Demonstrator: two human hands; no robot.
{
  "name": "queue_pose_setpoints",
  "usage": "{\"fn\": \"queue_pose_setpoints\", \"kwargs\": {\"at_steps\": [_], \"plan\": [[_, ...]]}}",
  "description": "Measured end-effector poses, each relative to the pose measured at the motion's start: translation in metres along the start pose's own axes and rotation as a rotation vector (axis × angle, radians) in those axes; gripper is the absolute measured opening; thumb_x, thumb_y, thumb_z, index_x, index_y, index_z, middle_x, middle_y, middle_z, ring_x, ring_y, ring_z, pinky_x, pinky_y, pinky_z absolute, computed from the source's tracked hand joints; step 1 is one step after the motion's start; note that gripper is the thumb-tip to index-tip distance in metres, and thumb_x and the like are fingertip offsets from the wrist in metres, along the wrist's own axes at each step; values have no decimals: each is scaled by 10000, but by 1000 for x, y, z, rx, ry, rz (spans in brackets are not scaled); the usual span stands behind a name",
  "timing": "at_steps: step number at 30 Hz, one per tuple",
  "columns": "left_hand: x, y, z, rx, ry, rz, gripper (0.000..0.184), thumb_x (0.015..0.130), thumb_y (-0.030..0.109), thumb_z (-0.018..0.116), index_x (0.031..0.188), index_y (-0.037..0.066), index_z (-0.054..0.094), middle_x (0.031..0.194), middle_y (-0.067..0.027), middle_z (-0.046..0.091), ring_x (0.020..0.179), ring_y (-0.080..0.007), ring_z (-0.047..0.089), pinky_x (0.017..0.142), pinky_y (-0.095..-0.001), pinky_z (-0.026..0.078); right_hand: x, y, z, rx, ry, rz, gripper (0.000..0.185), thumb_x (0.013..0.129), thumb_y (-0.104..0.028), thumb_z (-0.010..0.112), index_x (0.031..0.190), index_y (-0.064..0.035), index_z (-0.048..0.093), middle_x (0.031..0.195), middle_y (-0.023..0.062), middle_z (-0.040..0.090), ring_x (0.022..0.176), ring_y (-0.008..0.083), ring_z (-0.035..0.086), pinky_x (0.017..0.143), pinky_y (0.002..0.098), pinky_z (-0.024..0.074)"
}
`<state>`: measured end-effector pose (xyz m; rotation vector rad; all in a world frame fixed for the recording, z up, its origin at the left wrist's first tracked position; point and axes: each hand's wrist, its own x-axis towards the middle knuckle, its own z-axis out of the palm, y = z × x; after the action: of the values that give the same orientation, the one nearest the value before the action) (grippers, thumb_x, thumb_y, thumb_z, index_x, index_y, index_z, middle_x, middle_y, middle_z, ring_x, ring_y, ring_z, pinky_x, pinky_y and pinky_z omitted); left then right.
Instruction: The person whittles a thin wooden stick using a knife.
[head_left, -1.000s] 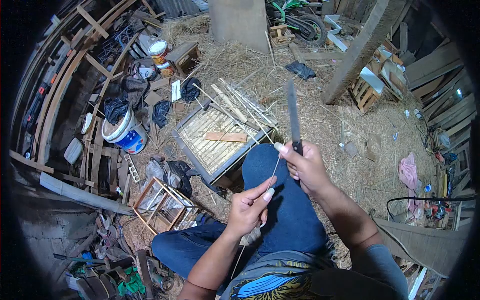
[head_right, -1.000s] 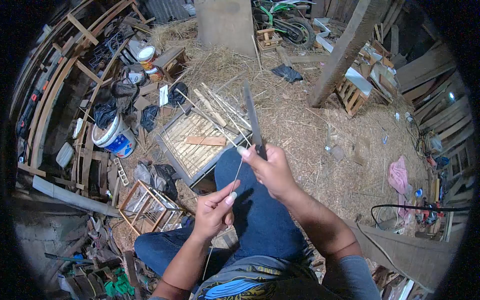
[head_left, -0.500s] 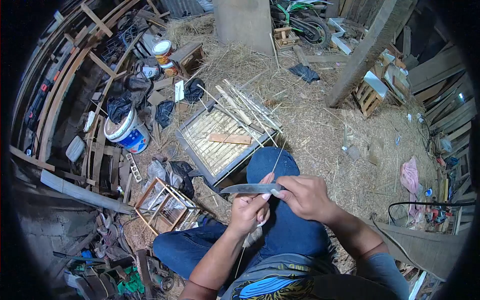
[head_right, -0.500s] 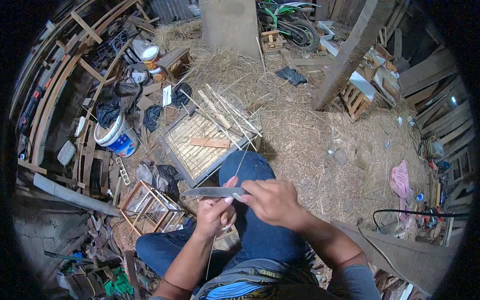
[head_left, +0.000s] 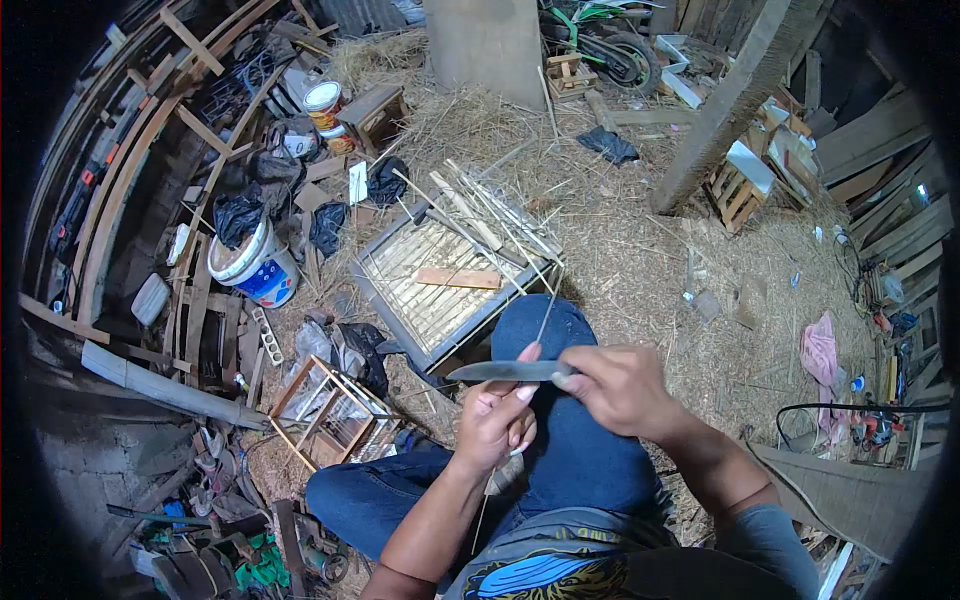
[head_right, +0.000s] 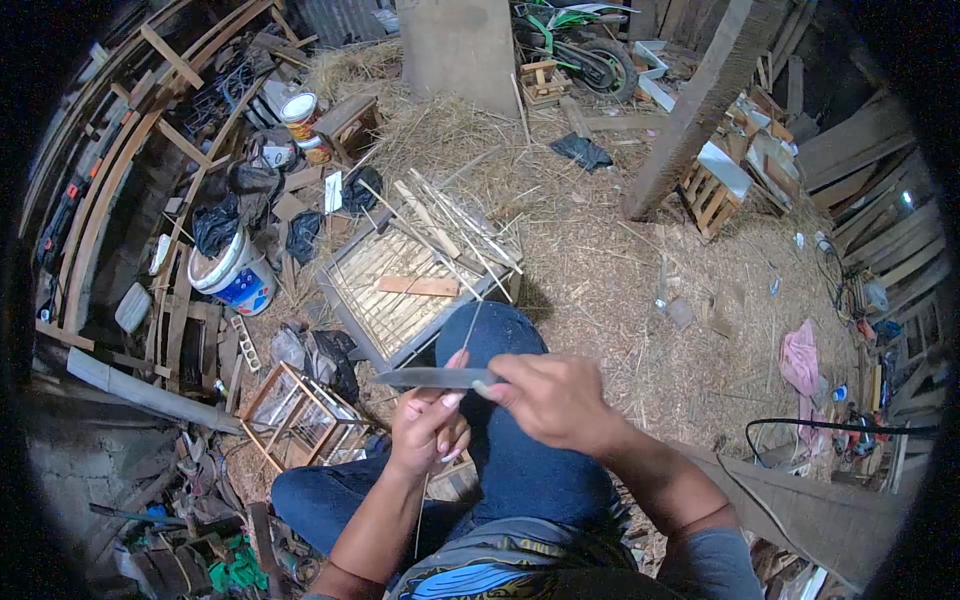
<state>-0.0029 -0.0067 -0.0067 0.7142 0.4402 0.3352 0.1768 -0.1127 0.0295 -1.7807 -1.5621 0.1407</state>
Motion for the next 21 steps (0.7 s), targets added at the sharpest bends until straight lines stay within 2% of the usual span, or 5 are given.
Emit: {"fn": "queue_pose_setpoints", "kwargs": {"at_steps": [1,4,7,13,21], "plan": [[0,0,4,0,-2,-1,491,1006,89,518,1484,43,414,1147,-43,691,402,-30,365,398,-229,363,-2,0,5,-5,-6,-15,195,913,-322,651,920,-127,652,699,77,643,587,288,645,481,404,463],[-4,7,15,39,69,-34,531,992,131,524,1486,0,378,667,-17,596,362,-49,335,377,-251,346,1,3,6,-12,-32,-20,186,907,-322,651,929,-137,644,706,72,641,605,292,651,494,405,472],[-2,5,7,-1,24,-31,504,1001,129,512,1474,-3,398,534,14,480,349,-55,315,373,-254,341,3,9,7,-27,-29,8,183,916,-328,641,932,-146,650,698,70,641,596,294,647,487,409,469],[-5,5,5,-1,56,-26,500,1014,117,490,1499,63,385,467,42,365,343,-60,307,377,-250,340,9,36,-1,-144,66,183,194,932,-348,632,921,-159,672,726,71,669,592,282,655,469,401,457],[-2,12,5,-64,-41,-109,535,1032,132,453,1542,81,300,454,47,338,332,-55,289,386,-238,325,7,6,12,6,-23,-4,200,941,-368,611,932,-173,657,718,55,661,592,288,651,471,400,460]]}}
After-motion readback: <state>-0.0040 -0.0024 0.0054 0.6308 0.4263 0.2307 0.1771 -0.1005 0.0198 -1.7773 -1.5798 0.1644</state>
